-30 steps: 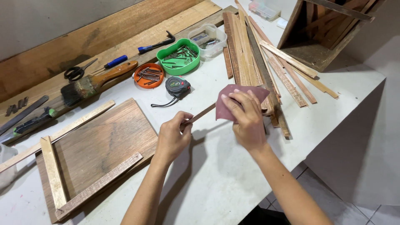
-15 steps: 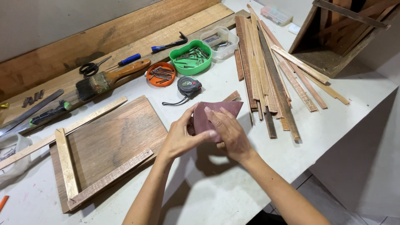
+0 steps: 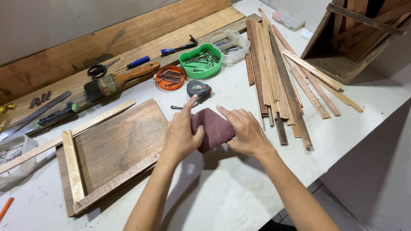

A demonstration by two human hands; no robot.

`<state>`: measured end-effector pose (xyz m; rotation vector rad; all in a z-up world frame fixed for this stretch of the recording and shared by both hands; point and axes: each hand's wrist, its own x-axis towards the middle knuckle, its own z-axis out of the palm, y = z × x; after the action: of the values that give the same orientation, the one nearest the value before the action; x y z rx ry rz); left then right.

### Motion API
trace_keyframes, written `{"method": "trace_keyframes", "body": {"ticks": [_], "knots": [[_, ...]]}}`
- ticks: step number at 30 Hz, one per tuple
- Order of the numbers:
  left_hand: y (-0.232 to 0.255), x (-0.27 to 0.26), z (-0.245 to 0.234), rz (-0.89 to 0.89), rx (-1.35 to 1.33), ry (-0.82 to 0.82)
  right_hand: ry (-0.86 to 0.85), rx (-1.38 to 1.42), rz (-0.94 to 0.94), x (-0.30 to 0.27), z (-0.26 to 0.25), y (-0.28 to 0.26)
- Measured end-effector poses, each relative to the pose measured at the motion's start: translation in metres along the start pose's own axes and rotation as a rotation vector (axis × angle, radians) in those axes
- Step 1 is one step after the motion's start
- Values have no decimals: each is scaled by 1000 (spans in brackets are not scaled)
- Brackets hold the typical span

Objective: Nailing and sanding thin wooden strips to assemble a frame on a workbench.

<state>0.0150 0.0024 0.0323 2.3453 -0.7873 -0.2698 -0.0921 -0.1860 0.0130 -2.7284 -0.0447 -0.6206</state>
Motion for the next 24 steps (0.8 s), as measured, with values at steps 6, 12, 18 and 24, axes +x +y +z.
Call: {"method": "trace_keyframes", "body": {"ticks": [6, 12, 18, 24], "knots": [[8, -17, 37, 617, 217, 469, 87, 189, 179, 4, 15, 1], [9, -13, 35, 630, 272, 412, 153, 457, 306, 3, 23, 0], [-34, -13, 10, 622, 350, 448, 55, 398, 444, 9, -4, -8], [-39, -14, 4, 541, 370, 598, 117, 220, 197, 3, 20, 2]]}}
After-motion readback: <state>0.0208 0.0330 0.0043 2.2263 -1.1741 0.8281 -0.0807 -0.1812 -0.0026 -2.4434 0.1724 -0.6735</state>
